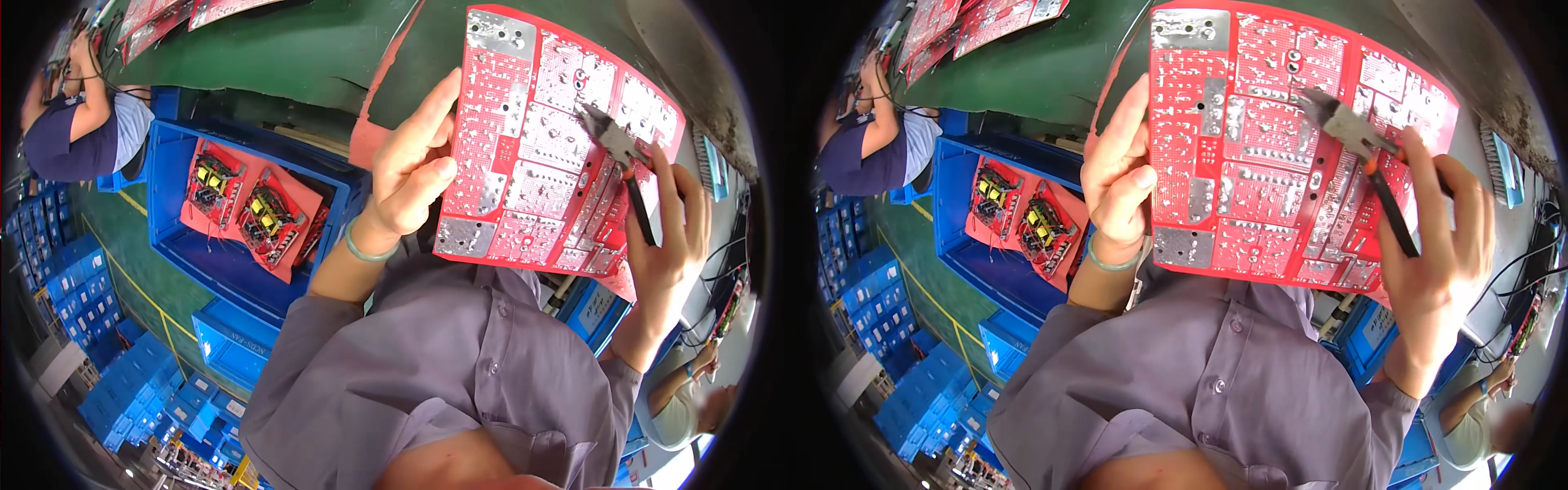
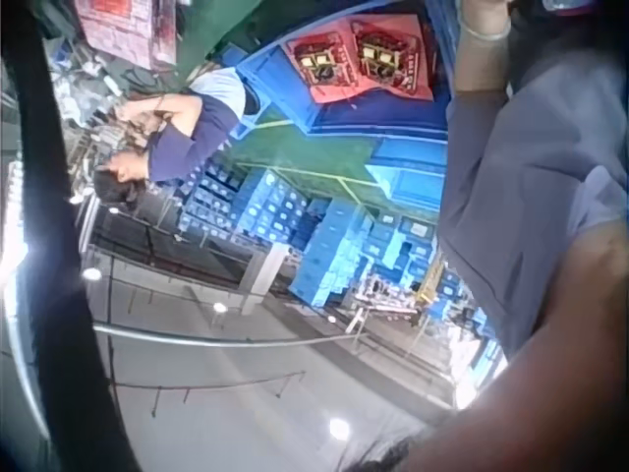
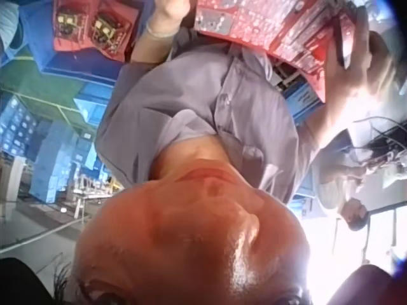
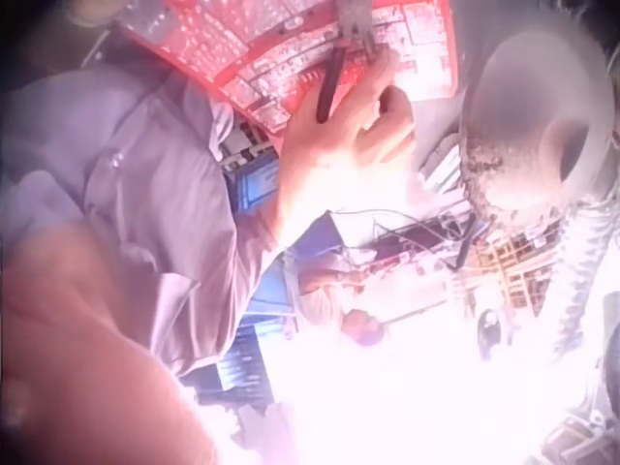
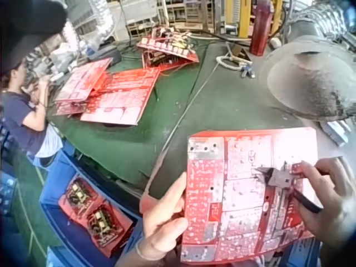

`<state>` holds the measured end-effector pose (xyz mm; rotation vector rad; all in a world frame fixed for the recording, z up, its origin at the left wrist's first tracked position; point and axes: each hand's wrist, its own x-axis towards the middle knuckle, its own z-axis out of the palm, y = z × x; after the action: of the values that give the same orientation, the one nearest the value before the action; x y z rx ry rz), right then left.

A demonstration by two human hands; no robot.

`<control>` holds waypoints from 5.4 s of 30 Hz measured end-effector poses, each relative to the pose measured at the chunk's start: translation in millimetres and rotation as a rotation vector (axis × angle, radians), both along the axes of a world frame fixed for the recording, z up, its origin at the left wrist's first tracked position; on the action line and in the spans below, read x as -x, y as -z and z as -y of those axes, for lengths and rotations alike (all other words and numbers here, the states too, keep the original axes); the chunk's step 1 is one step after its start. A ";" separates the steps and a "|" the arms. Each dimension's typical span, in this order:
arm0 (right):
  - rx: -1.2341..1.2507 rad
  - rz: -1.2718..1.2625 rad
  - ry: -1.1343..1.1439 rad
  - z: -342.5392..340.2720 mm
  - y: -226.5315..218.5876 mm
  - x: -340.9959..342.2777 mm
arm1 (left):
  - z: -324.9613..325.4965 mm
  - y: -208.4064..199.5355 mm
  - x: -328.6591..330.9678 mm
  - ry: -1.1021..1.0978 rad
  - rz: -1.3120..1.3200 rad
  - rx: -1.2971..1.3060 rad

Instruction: Cutting excess component leads from a PCB and cleaning the board with a cloth.

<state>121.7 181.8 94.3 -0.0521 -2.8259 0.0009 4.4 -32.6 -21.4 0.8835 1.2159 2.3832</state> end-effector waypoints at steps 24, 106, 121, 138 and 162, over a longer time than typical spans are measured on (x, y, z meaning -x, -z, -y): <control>-0.014 0.098 -0.119 30.1 -2.2 -6.8 | -8.3 -1.9 -1.4 -0.129 0.026 0.048; 0.163 0.292 -0.247 52.0 17.3 -83.3 | -15.4 3.8 -6.2 -0.200 -0.028 -0.014; 0.174 0.006 0.162 33.6 31.6 -107.7 | -20.5 3.3 -4.0 -0.260 -0.116 0.019; 0.088 -0.177 0.399 -11.4 42.5 -108.5 | -13.8 -1.1 -7.6 -0.325 0.022 0.127; 0.179 -0.211 0.386 -60.8 56.7 -72.0 | -19.2 -11.3 -14.7 -0.312 0.012 0.150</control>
<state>193.7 242.6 37.6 -0.5985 -2.5529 0.1624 19.2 -13.4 -10.1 0.6729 1.6051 2.4821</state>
